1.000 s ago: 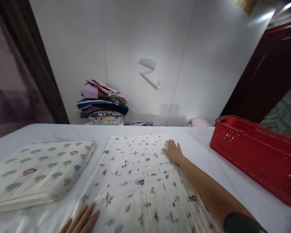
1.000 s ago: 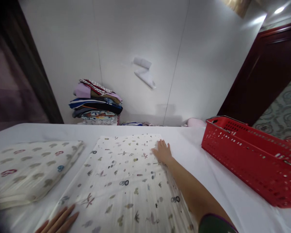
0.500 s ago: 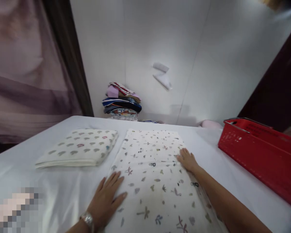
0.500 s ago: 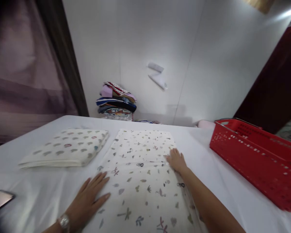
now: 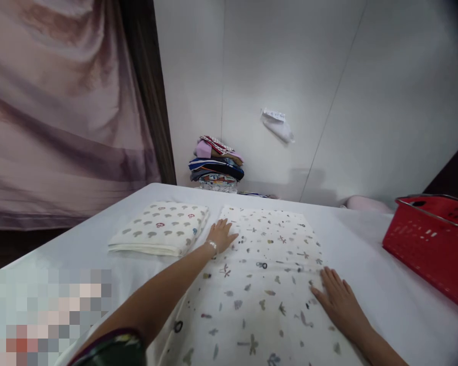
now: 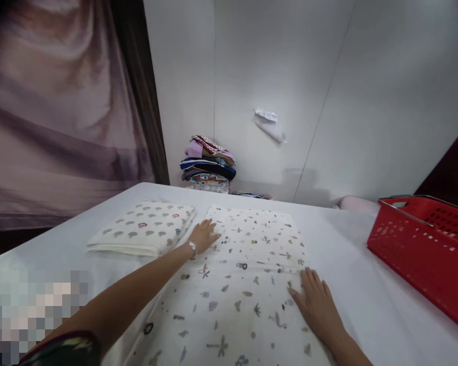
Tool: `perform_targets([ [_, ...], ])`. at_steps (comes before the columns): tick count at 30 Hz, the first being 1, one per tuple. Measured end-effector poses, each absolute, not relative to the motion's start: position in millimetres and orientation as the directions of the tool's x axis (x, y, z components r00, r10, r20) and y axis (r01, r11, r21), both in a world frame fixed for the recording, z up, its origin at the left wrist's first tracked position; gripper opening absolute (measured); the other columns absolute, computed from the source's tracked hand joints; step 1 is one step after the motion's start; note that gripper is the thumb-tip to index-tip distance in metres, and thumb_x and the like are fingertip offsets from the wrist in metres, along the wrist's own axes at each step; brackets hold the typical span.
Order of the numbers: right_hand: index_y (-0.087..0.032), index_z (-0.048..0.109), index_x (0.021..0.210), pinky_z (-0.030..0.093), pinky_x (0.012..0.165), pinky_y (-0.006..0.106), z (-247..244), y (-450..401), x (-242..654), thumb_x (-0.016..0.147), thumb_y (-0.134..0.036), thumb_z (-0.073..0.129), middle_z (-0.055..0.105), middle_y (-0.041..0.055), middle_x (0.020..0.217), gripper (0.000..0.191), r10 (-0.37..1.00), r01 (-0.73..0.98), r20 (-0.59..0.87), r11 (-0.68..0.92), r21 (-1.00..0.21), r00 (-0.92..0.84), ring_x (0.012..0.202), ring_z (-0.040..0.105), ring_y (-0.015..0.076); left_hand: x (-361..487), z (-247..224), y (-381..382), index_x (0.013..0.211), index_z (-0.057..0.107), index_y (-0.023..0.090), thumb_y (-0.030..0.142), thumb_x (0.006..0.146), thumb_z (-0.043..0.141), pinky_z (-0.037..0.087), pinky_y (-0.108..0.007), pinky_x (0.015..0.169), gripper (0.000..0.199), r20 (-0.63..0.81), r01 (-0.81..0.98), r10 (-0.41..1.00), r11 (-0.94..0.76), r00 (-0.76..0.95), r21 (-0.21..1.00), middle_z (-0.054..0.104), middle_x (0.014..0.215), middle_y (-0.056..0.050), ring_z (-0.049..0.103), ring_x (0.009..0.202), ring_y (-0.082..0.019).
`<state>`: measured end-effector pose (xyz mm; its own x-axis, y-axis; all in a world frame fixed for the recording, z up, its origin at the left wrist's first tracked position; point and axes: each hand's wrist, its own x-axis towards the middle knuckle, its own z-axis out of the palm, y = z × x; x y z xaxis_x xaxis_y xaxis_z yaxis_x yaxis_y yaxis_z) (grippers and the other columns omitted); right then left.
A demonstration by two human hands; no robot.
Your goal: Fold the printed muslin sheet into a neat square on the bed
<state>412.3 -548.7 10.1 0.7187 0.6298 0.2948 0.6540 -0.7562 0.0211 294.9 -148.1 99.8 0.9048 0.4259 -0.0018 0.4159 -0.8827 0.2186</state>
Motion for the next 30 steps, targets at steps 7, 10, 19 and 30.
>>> perform_targets([
  [7,-0.018,0.039,0.135,0.028,0.104,0.049,-4.1,-557.9,416.9,0.083,-0.06,0.031,0.032,0.0072,0.142,0.068,0.647,0.666,0.263,-0.745,0.021,0.716,0.133,0.023,0.0277,358.3,71.3,-92.3,0.139,0.027,0.015,0.063,0.08,0.021,0.008,-0.052,0.107,0.076,-0.058,0.561,0.563,-0.798,0.824,0.22,0.014,0.149,-0.01,0.01,0.136,-0.031],
  [10,-0.02,0.034,0.138,0.028,0.104,0.049,-1.5,-557.7,414.7,0.082,-0.059,0.033,0.031,0.0058,0.143,0.068,0.639,0.659,0.263,-0.752,0.014,0.723,0.133,0.022,0.0276,360.4,62.2,-78.5,0.14,0.024,0.018,0.065,0.08,0.017,0.007,-0.052,0.107,0.076,-0.066,0.583,0.585,-0.781,0.808,0.224,0.011,0.15,-0.008,0.008,0.136,-0.03],
  [19,-0.026,0.033,0.138,0.022,0.104,0.05,31.6,-544.1,404.1,0.087,-0.055,0.027,0.022,0.0053,0.147,0.059,0.605,0.609,0.108,-0.793,-0.002,0.789,0.135,0.015,0.0262,343.1,102.2,-91.8,0.139,0.026,0.023,0.064,0.082,0.018,0.016,-0.049,0.105,0.071,-0.133,0.53,0.513,-0.808,0.848,0.257,0.014,0.15,-0.008,0.013,0.135,-0.029],
  [30,-0.02,0.022,0.142,0.006,0.108,0.047,77.9,-547.3,357.9,0.087,-0.061,0.019,0.015,0.0069,0.149,0.069,0.684,0.68,-0.021,-0.728,-0.086,0.73,0.137,0.007,0.0245,213.0,73.6,-151.7,0.141,0.023,0.018,0.06,0.082,0.022,0.012,-0.047,0.108,0.072,-0.057,0.393,0.389,-0.911,0.92,0.127,0.014,0.149,-0.005,0.009,0.137,-0.025],
])
